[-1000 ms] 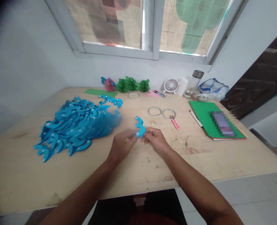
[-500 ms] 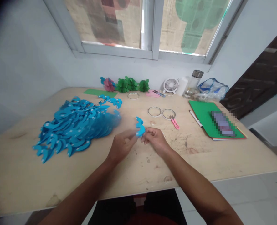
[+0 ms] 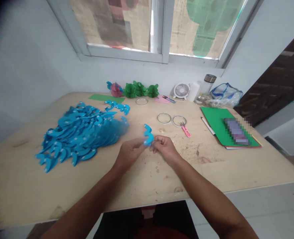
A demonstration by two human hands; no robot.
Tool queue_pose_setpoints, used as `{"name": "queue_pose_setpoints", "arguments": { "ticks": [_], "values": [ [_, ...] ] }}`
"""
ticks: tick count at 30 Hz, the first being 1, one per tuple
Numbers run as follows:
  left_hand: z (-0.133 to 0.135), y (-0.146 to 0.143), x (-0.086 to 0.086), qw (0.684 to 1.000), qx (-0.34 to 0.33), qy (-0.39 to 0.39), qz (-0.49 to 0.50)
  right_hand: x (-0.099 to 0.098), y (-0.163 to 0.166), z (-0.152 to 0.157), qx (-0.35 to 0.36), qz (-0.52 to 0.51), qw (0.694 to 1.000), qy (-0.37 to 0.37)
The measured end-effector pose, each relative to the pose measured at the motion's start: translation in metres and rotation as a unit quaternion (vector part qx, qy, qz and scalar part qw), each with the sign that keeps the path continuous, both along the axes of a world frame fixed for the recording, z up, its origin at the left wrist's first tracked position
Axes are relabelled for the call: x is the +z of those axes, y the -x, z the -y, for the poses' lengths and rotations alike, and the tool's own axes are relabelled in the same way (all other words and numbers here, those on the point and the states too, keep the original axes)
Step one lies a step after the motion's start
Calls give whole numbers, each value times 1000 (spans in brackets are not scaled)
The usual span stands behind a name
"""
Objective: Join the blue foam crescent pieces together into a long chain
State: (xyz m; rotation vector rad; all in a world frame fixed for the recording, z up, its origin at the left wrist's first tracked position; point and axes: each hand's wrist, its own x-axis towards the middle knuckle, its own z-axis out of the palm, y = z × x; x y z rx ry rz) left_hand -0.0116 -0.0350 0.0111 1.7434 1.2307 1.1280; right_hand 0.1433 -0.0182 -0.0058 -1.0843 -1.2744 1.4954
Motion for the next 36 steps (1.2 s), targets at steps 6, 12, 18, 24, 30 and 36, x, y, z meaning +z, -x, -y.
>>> {"name": "queue_pose_setpoints", "arguments": {
  "ticks": [6, 12, 18, 24, 30, 36],
  "values": [
    [-1, 0, -2, 1000, 0, 0, -9, -3, 0, -1, 0, 13, 1000, -8],
    [-1, 0, -3, 999, -12, -4, -32, -4, 1, -1, -4, 35, 999, -19],
    [-1, 1, -3, 999, -11, -15, -47, -4, 1, 0, -5, 39, 999, -20],
    [-1, 1, -4, 998, -11, -10, -53, -5, 0, -1, 0, 38, 999, -19],
    [-2, 0, -2, 1000, -10, 2, -20, 0, 1, 0, -3, 12, 1000, 6],
    [-1, -2, -3, 998, -6, 28, 50, 3, 0, 1, -5, -22, 999, 26]
  ]
}}
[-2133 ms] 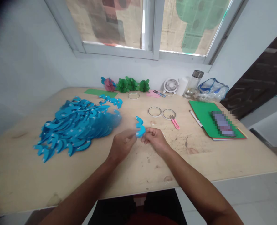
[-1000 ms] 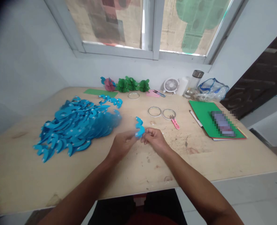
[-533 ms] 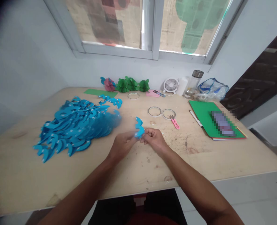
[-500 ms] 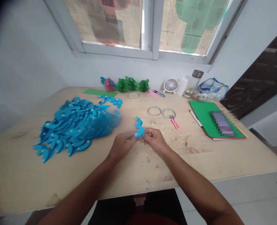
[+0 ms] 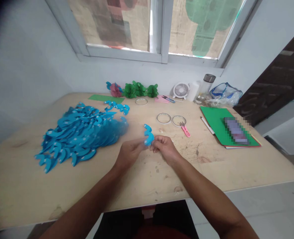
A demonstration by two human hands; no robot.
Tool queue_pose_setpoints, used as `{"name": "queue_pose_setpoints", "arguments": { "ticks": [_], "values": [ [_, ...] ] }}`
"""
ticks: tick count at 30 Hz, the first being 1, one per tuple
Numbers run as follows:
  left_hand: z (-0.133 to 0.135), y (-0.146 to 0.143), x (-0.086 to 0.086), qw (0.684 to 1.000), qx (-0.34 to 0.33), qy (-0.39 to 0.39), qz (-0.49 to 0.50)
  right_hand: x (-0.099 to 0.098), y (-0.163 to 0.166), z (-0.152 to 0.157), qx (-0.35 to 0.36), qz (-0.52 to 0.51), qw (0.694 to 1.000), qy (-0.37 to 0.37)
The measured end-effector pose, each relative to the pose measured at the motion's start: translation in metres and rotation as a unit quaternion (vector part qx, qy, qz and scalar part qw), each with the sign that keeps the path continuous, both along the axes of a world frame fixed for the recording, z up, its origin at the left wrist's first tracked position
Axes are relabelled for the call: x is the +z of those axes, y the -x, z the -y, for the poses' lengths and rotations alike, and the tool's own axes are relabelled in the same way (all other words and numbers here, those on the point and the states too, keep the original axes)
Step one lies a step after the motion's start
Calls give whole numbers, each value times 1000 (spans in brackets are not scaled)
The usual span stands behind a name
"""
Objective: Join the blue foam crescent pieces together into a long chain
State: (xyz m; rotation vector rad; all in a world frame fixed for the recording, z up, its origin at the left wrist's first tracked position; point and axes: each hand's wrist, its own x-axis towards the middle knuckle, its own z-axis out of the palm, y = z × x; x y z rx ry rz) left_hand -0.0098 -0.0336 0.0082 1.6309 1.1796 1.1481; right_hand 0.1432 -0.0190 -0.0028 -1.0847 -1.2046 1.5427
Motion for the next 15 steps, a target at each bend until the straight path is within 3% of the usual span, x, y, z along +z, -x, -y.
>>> {"name": "queue_pose_setpoints", "arguments": {
  "ticks": [10, 15],
  "values": [
    [-2, -2, -11, 996, 70, -20, 52, -4, 1, -1, -1, 13, 1000, -2],
    [-2, -1, -10, 995, 89, -32, 21, -4, 2, -1, -3, 24, 1000, -3]
  ]
}}
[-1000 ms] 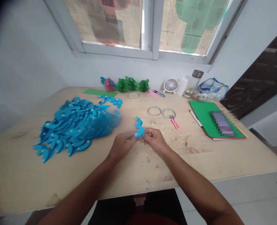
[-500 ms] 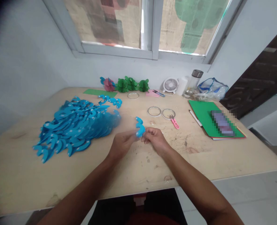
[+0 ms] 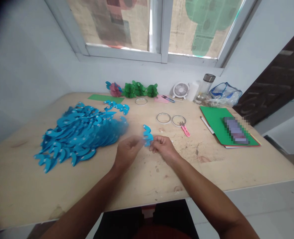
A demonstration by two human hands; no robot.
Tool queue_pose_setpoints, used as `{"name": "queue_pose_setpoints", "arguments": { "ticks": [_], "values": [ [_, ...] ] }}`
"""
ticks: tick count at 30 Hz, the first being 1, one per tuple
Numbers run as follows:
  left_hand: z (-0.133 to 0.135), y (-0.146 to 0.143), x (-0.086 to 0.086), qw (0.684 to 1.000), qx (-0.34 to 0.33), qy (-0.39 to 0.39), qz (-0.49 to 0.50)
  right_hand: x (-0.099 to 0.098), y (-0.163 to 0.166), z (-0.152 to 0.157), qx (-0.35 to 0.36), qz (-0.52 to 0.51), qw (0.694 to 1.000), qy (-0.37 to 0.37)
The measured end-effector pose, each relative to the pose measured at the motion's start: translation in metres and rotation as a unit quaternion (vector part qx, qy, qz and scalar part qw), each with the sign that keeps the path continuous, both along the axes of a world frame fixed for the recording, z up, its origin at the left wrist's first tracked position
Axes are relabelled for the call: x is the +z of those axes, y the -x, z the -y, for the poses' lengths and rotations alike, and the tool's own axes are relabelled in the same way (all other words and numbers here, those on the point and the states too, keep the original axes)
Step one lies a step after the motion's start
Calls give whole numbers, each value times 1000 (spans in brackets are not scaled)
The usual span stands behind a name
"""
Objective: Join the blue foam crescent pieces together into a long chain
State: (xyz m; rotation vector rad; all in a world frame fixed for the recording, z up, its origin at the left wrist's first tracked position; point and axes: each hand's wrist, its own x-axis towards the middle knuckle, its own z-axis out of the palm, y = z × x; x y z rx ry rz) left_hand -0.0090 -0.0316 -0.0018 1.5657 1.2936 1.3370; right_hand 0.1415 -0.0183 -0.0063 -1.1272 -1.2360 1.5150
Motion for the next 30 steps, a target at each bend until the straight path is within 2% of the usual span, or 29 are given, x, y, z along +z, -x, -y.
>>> {"name": "queue_pose_setpoints", "arguments": {
  "ticks": [9, 22, 26, 30],
  "values": [
    [1, 0, 0, 998, -10, -21, -56, 0, 0, 0, -10, 2, 1000, 2],
    [-1, 0, -3, 995, -7, 6, -99, -1, 1, 0, -16, 13, 1000, -8],
    [-3, 1, -2, 997, -40, 48, -48, 0, 2, 0, -19, 16, 1000, -7],
    [-6, 3, 0, 984, -97, 136, 69, 1, 1, 0, -18, 15, 1000, -6]
  ]
}}
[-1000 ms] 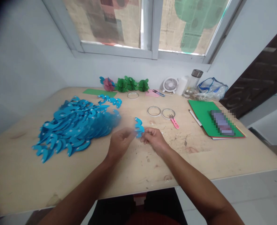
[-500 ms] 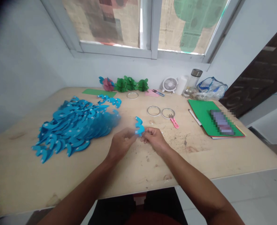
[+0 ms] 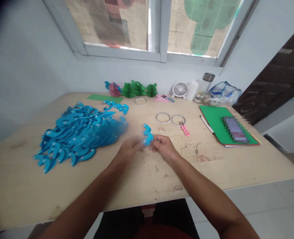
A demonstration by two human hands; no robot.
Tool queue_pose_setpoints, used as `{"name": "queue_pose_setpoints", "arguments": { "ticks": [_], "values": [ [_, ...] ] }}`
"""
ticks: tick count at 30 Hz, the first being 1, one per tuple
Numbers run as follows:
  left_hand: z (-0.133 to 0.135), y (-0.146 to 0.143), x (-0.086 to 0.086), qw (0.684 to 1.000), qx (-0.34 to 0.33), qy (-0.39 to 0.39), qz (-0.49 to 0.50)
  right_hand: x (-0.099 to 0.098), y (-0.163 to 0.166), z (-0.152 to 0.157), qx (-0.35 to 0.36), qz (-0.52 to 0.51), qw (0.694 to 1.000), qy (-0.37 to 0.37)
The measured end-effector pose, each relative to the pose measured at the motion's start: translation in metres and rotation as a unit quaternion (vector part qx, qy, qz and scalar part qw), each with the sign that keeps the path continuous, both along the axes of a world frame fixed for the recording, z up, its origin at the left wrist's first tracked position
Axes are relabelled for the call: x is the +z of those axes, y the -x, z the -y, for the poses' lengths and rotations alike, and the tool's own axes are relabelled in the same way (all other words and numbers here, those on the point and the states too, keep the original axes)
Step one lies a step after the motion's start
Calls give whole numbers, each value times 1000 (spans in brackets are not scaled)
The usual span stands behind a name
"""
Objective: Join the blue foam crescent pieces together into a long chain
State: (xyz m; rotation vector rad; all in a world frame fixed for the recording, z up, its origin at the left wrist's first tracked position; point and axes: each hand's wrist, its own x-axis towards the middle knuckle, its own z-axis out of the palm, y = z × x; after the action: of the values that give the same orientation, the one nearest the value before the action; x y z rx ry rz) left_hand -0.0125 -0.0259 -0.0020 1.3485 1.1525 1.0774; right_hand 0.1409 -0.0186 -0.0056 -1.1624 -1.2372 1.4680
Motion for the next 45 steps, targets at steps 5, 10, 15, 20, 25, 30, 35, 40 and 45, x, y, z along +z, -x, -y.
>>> {"name": "queue_pose_setpoints", "arguments": {
  "ticks": [5, 10, 15, 20, 25, 30, 35, 40, 45],
  "values": [
    [0, 2, 1, 986, -2, 79, 144, 1, -1, 0, -2, 0, 1000, 5],
    [0, 2, -2, 988, 46, 60, 136, 2, -1, 1, -3, -6, 1000, 14],
    [-2, 1, -1, 994, 76, 15, 72, 4, -1, 1, -4, -8, 1000, 12],
    [-4, 2, 0, 994, 72, 0, 79, 2, -1, 0, -4, -9, 1000, 12],
    [-2, 1, 0, 995, 63, 1, 81, 1, -2, 0, 2, -11, 1000, 8],
    [2, -2, -2, 995, 54, -75, -41, 1, -2, 0, -3, -12, 1000, 10],
    [3, -3, -1, 988, 58, -105, -94, 0, -1, 0, -3, -6, 1000, 11],
    [3, -1, 4, 985, 104, -118, -66, 2, 0, 0, -1, 4, 1000, 8],
    [3, 1, 3, 985, 105, -113, -82, 0, 0, 0, 4, 8, 1000, 7]
  ]
}}
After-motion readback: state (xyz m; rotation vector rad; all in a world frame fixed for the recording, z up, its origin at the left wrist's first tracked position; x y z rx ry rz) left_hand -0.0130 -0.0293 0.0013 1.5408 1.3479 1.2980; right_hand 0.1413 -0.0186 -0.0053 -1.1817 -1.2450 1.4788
